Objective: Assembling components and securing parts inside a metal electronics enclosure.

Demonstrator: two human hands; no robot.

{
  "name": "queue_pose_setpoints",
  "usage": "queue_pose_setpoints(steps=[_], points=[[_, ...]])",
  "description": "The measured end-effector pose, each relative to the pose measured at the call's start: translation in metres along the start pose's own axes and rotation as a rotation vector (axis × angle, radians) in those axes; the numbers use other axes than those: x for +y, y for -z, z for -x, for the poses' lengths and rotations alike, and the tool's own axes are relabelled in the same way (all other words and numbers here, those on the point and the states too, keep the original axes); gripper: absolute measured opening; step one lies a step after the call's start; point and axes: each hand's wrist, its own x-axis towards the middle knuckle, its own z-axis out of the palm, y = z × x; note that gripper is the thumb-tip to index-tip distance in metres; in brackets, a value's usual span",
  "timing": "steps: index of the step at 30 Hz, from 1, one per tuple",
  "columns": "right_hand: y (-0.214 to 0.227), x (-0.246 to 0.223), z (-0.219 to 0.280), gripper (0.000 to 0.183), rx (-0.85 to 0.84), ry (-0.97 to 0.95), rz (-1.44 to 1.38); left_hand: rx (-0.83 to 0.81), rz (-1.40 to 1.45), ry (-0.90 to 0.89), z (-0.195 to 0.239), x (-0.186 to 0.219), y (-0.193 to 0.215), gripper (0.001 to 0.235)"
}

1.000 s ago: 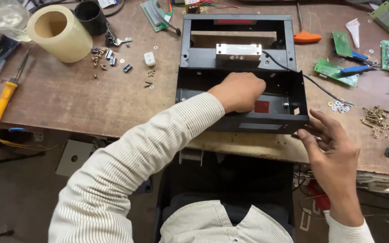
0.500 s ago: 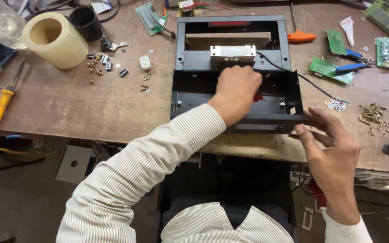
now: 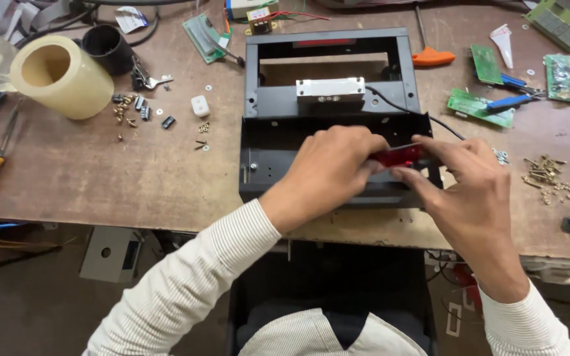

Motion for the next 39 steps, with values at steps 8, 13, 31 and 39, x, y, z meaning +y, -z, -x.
queue_pose_setpoints(steps=[8, 13, 31, 39], points=[[0.005, 0.005, 0.004, 0.017, 0.067, 0.007, 0.179, 0.018, -0.212, -0.028, 0.012, -0.009, -0.003, 0.015], [0.023, 0.030, 0.024, 0.012, 0.157, -0.059, 0.371, -0.179, -0.161, 0.119, 0.001, -0.023, 0.000, 0.024], [-0.017, 0.016, 0.073, 0.063, 0.026, -0.325, -0.260, -0.642, 0.418, 0.237, -0.024, -0.044, -0.013, 0.037], [-0.026, 0.022, 0.081, 0.047, 0.085, -0.338, -0.201, -0.353, 0.120, 0.143, -0.007, -0.003, -0.020, 0.032]])
